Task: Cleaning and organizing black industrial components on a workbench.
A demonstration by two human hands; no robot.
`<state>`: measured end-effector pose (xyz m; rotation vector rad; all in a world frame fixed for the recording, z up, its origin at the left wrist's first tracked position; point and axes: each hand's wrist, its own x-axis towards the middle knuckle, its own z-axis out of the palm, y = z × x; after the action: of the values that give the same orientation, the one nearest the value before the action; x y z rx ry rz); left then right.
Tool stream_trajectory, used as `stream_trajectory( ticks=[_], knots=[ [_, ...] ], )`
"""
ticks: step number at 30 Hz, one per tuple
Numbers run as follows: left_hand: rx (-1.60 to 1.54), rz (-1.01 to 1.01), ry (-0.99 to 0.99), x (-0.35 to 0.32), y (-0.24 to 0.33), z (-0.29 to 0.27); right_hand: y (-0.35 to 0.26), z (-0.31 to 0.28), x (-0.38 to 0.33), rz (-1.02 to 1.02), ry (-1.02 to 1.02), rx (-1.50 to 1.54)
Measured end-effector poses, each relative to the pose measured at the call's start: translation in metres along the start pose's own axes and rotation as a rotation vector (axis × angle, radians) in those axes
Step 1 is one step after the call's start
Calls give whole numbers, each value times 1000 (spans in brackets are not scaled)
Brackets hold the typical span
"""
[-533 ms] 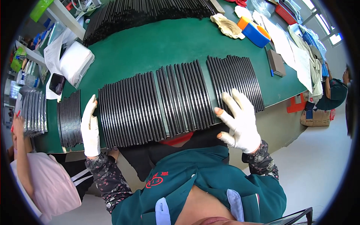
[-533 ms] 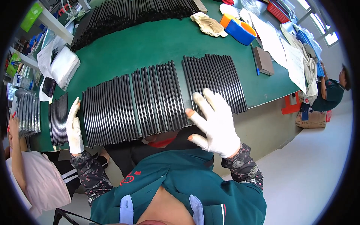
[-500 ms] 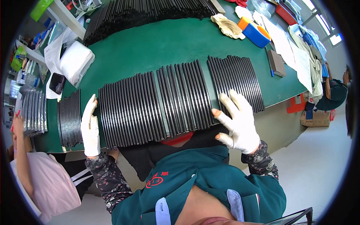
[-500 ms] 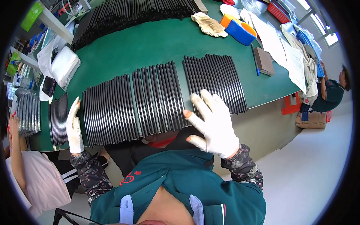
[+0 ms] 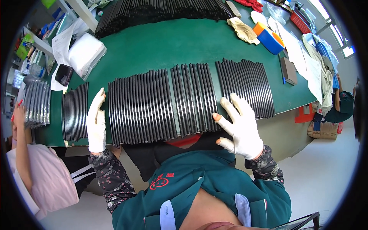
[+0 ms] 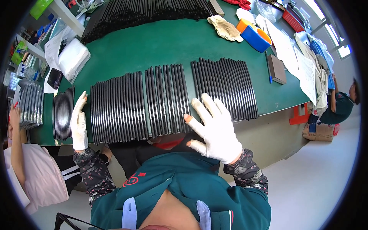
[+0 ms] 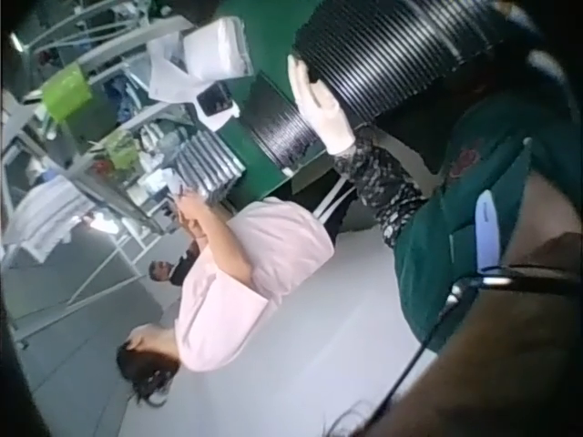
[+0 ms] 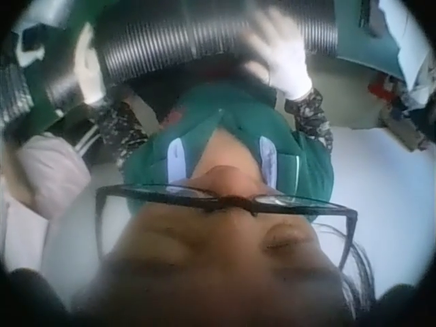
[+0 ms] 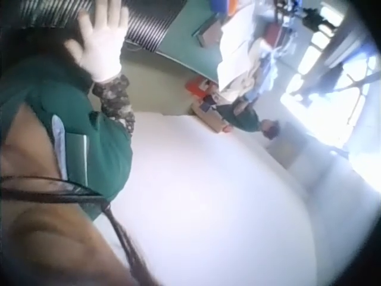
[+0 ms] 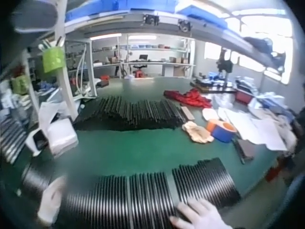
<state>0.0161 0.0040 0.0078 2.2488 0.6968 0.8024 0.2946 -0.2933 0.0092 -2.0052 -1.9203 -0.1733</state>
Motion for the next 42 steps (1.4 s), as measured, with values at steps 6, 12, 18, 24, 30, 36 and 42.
stream_trajectory(
  ticks=[6,12,18,24,30,36,42],
  knots=[
    [12,-5,12,0,-1,0,3,-3,-4,48,60,15],
    [3,2,25,0,-3,0,-8,2,9,-33,-20,39],
    [7,-15,35,0,5,1,-8,-2,10,-5,23,40],
    [-60,4,37,1,3,2,-16,4,19,-82,-45,21],
    [-62,-9,61,0,4,2,-20,0,25,-73,-3,64],
    [-63,11,57,1,1,3,-29,4,33,-105,-41,54],
    [-84,14,59,1,-1,3,-34,3,38,-109,-27,71]
  ],
)
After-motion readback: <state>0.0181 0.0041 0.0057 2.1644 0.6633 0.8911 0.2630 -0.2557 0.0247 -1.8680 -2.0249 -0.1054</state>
